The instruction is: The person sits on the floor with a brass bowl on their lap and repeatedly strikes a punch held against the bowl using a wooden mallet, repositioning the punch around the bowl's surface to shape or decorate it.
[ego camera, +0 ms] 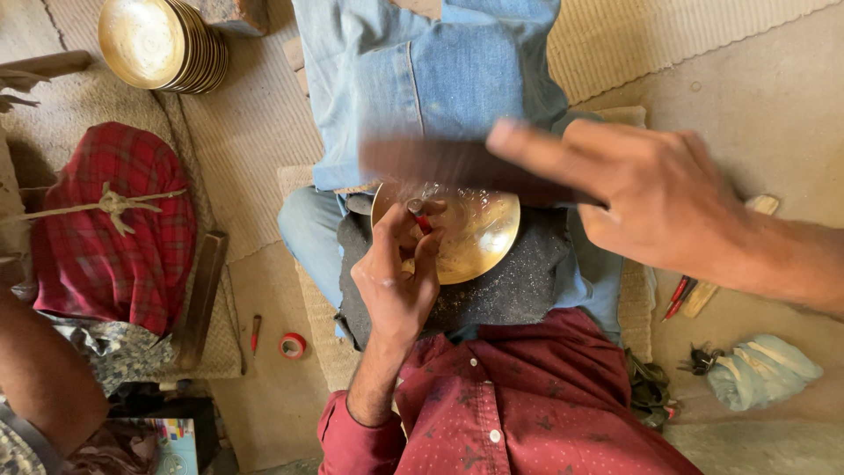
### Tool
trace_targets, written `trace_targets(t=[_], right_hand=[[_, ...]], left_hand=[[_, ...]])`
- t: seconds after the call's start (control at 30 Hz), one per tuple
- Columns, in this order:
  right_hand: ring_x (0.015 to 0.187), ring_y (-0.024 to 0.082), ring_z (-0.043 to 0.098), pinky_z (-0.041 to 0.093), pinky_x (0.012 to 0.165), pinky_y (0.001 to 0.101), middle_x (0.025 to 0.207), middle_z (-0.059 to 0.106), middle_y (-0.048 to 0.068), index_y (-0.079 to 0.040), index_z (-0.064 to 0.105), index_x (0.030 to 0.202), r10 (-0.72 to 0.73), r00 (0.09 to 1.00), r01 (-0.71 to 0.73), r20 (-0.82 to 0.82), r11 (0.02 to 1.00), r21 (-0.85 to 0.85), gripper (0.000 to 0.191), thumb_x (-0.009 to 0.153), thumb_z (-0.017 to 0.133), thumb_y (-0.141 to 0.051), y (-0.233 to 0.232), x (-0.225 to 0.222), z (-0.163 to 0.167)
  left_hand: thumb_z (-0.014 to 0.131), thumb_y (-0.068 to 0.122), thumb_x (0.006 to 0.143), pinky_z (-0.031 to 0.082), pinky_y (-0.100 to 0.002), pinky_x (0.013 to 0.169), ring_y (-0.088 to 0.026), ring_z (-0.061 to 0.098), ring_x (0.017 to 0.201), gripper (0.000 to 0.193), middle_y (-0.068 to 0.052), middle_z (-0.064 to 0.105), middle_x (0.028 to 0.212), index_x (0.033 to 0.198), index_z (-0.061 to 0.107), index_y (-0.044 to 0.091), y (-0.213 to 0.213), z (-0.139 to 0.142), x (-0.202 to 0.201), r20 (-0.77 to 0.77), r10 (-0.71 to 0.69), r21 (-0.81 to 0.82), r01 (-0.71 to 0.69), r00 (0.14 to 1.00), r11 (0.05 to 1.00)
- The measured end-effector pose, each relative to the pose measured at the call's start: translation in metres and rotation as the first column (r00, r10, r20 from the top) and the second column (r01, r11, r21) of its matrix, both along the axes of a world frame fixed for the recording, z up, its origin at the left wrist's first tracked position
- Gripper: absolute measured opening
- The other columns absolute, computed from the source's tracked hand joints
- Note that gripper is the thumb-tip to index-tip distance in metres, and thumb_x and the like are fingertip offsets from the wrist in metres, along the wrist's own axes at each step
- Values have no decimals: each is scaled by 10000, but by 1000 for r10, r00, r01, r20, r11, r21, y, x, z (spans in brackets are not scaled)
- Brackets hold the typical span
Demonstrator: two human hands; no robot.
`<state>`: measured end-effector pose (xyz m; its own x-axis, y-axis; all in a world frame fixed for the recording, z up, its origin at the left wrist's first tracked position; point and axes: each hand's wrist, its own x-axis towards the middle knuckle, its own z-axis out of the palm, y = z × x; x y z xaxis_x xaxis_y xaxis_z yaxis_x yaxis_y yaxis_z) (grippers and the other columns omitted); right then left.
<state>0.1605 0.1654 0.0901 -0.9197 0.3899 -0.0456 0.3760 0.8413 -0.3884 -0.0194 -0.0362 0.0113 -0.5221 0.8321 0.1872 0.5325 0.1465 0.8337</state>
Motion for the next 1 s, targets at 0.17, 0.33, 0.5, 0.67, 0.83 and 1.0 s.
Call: trace_targets(t=[0.17,0.33,0.5,0.67,0.83,1.0], right_hand=[[563,172,582,553,525,315,862,644,5,-324,350,1601,-42,999,40,-11,990,-139,950,787,657,56,1,0,-8],[626,191,611,575,560,335,935,657,35,-323,362,1574,-41,999,39,-13,990,-136,983,719,659,61,1,2,-7],[567,196,608,567,527,352,766,640,23,-355,379,1559,-53,988,58,144,998,-29,980,722,697,43,0,1,-6],[656,192,643,578,539,329,959,638,39,-350,371,1573,-38,998,40,42,998,-49,972,739,671,50,1,2,-5],[637,184,639,600,586,315,891,675,22,-322,366,1604,-28,998,30,52,998,-46,1009,722,666,66,-1,3,-5],[764,214,664,585,609,304,1184,642,167,-236,302,1594,-66,939,4,-337,984,-180,936,769,650,35,-2,1,-6]], left_hand=[[764,-66,882,568,-267,631,-124,720,712,431,-69,750,963,1265,578,-6,1,1,1,-32,33,-29,-34,999,999],[760,-69,891,578,-262,649,-126,734,738,433,-64,747,1011,1276,576,1,3,1,1,-27,19,-15,-19,999,1000],[741,-87,888,581,-258,660,-120,737,742,431,-78,760,1121,1277,576,3,2,4,1,-9,8,1,-8,1000,1000],[736,-93,886,576,-261,669,-119,732,754,426,-68,760,1103,1269,585,16,3,5,2,-4,18,-4,-18,1000,1000],[725,-100,894,576,-255,673,-115,718,737,414,-69,772,1117,1264,571,4,2,3,2,23,14,11,-14,1000,1000],[756,-93,876,573,-254,673,-116,701,721,420,-73,767,1081,1249,586,-6,-1,-2,2,-5,53,18,-53,999,998]])
